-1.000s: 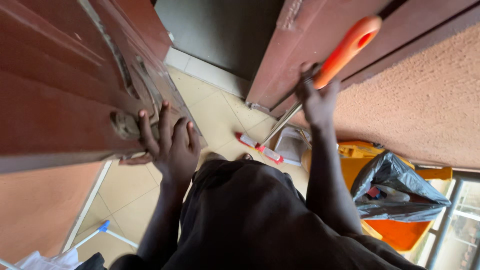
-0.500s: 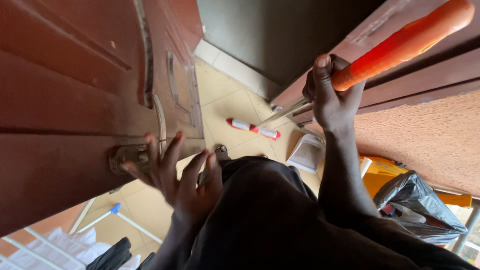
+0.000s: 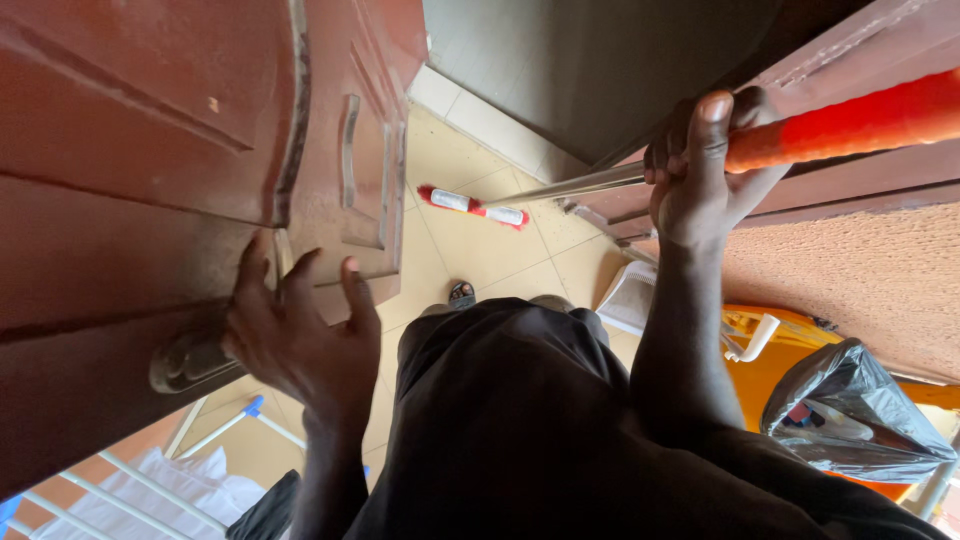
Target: The person uses a long-handled brush with an orange handle to scrub the upper and side edges of a brown door frame. They repeatedly wipe the top and side jambs, then briefly use the brush on the floor near the door before returning to the frame.
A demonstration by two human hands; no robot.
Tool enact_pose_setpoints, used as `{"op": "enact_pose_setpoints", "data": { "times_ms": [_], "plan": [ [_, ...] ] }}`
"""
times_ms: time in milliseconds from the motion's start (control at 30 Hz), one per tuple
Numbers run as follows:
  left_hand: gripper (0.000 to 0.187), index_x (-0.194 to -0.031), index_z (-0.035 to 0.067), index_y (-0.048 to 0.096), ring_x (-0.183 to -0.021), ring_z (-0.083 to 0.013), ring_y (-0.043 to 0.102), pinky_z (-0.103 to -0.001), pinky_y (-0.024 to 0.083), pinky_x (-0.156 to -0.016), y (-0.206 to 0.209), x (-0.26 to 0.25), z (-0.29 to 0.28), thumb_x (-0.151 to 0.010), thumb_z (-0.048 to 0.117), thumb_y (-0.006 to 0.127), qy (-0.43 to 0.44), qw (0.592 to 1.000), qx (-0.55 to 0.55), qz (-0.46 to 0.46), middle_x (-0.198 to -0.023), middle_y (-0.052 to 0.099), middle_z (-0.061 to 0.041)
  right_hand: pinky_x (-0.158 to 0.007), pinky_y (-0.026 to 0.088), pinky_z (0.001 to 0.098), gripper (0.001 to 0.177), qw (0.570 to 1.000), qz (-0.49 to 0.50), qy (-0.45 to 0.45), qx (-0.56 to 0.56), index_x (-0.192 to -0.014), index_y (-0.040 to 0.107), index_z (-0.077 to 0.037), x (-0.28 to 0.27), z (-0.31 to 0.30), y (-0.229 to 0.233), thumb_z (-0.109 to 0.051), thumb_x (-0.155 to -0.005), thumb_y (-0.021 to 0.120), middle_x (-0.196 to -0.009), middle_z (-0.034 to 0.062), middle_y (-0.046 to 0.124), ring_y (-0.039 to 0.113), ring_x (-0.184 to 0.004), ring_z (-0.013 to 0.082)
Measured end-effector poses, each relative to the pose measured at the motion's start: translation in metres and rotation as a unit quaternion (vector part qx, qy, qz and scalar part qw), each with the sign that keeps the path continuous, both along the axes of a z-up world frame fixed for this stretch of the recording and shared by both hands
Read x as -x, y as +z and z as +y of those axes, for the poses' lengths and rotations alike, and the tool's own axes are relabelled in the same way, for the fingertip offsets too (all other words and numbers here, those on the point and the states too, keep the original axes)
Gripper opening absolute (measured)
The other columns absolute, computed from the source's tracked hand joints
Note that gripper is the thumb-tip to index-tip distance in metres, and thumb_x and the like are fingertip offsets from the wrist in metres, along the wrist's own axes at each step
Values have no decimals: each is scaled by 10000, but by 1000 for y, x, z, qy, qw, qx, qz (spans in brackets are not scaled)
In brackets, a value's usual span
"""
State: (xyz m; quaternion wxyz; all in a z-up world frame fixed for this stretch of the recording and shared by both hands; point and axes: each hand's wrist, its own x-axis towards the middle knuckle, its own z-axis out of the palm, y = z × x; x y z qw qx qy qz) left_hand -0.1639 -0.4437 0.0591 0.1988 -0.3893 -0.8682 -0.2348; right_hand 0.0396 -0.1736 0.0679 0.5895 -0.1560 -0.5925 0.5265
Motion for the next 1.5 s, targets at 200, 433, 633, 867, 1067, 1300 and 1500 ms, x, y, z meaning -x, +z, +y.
{"op": "enact_pose_setpoints", "data": {
  "times_ms": [200, 433, 633, 867, 1067, 1300, 1500],
  "plan": [
    [270, -1083, 172, 735, -1132, -264, 659, -441, 407, -881, -28, 46, -17, -1133, 419, 636, 76, 995, 44, 40, -1355, 674, -64, -407, 374, 260, 399, 983, 34, 147, -101, -781, 437, -93, 17, 23, -5, -316, -1095, 544, -567, -3, 401, 370, -399, 67],
    [551, -1298, 67, 672, -1386, -527, 293, -653, 252, -1094, 5, 41, 25, -973, 509, 723, 102, 988, 114, -5, -1521, 332, -333, -419, 290, 254, 341, 989, 23, 104, 99, -907, 424, -99, 43, 39, -12, -214, -1177, 596, -598, 2, 394, 348, -456, 77],
    [718, -1442, 9, 501, -1331, -453, 516, -537, 385, -1154, -153, 37, 162, -888, 311, 844, -205, 947, -48, -241, -1411, 560, -264, -392, 262, 248, 315, 984, 16, 143, 103, -922, 403, -111, 65, 72, -14, -176, -1153, 607, -581, 4, 373, 325, -429, 82],
    [324, -1198, 36, 598, -1108, -433, 646, -481, 534, -952, -388, 17, 325, -967, 248, 680, -198, 899, -13, -389, -1129, 677, -247, -428, 332, 296, 259, 978, 74, 174, 83, -955, 432, -42, 96, 135, -50, -192, -1088, 597, -628, 6, 393, 383, -472, 92],
    [87, -988, 63, 615, -921, -454, 633, -557, 481, -884, -433, 58, 442, -936, 133, 610, -168, 926, -2, -337, -901, 677, -223, -448, 320, 273, 212, 986, 71, 112, 102, -985, 468, -98, 125, 218, -108, -188, -1138, 584, -701, 12, 400, 381, -498, 92],
    [123, -897, 39, 655, -814, -470, 646, -606, 449, -805, -437, 38, 473, -811, 122, 625, -259, 913, 12, -316, -811, 685, -243, -410, 332, 279, 260, 994, -16, 14, 105, -940, 465, -93, 104, 238, -89, -208, -1168, 513, -651, 7, 409, 396, -455, 94],
    [116, -884, 40, 687, -884, -442, 641, -558, 496, -894, -432, 32, 421, -897, 124, 607, -297, 869, 132, -373, -859, 665, -242, -408, 271, 290, 330, 995, -4, -49, 83, -895, 413, -109, 112, 186, -40, -197, -1197, 513, -528, 5, 373, 325, -384, 77]
  ]
}}
